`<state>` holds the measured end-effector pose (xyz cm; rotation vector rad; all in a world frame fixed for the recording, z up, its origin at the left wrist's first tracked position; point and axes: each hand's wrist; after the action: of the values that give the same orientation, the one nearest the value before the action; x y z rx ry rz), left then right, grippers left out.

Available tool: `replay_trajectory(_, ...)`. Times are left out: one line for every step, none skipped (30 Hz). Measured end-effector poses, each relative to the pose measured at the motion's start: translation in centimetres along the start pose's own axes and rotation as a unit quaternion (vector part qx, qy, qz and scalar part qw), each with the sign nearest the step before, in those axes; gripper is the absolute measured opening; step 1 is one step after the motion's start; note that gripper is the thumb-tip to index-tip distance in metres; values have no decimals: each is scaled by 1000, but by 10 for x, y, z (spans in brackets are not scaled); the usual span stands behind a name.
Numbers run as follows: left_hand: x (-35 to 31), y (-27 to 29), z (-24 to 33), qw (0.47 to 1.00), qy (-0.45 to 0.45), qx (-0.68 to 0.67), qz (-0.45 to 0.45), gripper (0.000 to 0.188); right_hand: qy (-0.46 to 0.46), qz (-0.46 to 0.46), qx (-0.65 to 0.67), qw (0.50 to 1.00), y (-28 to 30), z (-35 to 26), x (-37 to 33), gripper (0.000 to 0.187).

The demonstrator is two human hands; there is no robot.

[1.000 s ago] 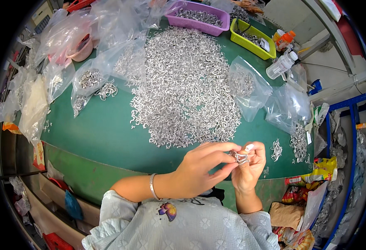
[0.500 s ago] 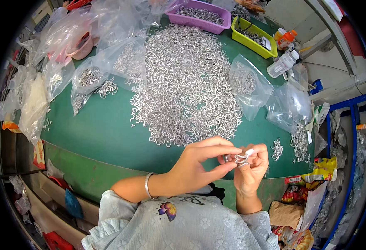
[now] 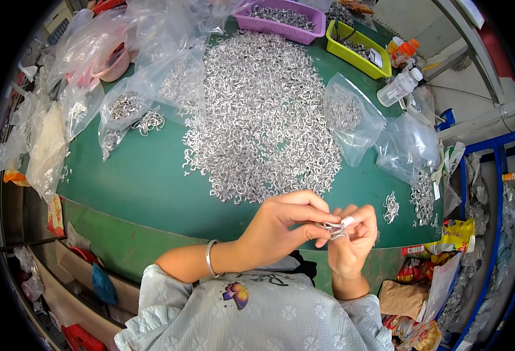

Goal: The person sorts silver-colored metal hooks by hand on a green workbench. The person picks hooks from a central pile, places them into small plastic bags, and moves the bags into bins.

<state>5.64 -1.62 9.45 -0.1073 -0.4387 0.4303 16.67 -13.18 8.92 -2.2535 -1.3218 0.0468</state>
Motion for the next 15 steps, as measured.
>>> replay_trajectory(3, 3, 6, 999, -9, 46, -13, 25, 7, 0, -11, 1000, 1, -1, 1, 23)
replay_trajectory(4, 5, 10, 995, -18, 93, -25, 24, 13, 0, -23, 1000, 2, -2, 2, 23)
replay_trajectory(3, 3, 10, 995, -25, 101, -7, 23, 21, -1, -34, 999, 3, -3, 4, 23)
replay_trajectory(0, 0, 10, 993, -31, 110, 11, 21, 11, 5, -27, 1000, 3, -3, 5, 22)
replay_trajectory(-2, -3, 10, 992, -38, 118, 30, 19, 1, 12, -21, 1000, 2, -4, 5, 21)
replay_trajectory(-1, -4, 10, 990, -43, 128, 37, 18, -9, 20, -14, 1000, 1, -4, 6, 20)
replay_trajectory(-1, -6, 11, 988, -49, 139, 45, 17, -17, 24, -4, 1000, 0, -5, 6, 18)
replay_trajectory(-1, -7, 11, 986, -55, 149, 53, 15, -25, 29, 7, 999, -1, -5, 7, 17)
replay_trajectory(-1, -8, 10, 986, -56, 145, 59, 15, -33, 33, 17, 999, -2, -5, 7, 15)
replay_trajectory(-1, -9, 9, 986, -58, 141, 64, 14, -36, 35, 20, 999, -1, -5, 6, 14)
replay_trajectory(-2, -9, 8, 986, -60, 137, 70, 14, -39, 37, 23, 998, 0, -5, 6, 13)
replay_trajectory(-2, -9, 7, 987, -52, 140, 65, 14, -43, 40, 26, 998, 1, -4, 5, 12)
replay_trajectory(-2, -8, 7, 987, -43, 143, 60, 13, -48, 42, 31, 997, 0, -4, 5, 12)
replay_trajectory(-2, -7, 6, 987, -35, 145, 55, 13, -53, 44, 35, 997, -1, -5, 5, 12)
replay_trajectory(-3, -7, 5, 988, -31, 142, 52, 13, -57, 46, 39, 997, -2, -6, 5, 12)
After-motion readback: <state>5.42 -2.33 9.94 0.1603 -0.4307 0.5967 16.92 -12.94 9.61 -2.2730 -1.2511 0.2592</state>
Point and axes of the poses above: each hand's wrist, its own x-axis towards the middle knuckle, its own y-axis out of the back of the hand, z = x × y, and after that the axes turned 4 degrees about -y, right-handed
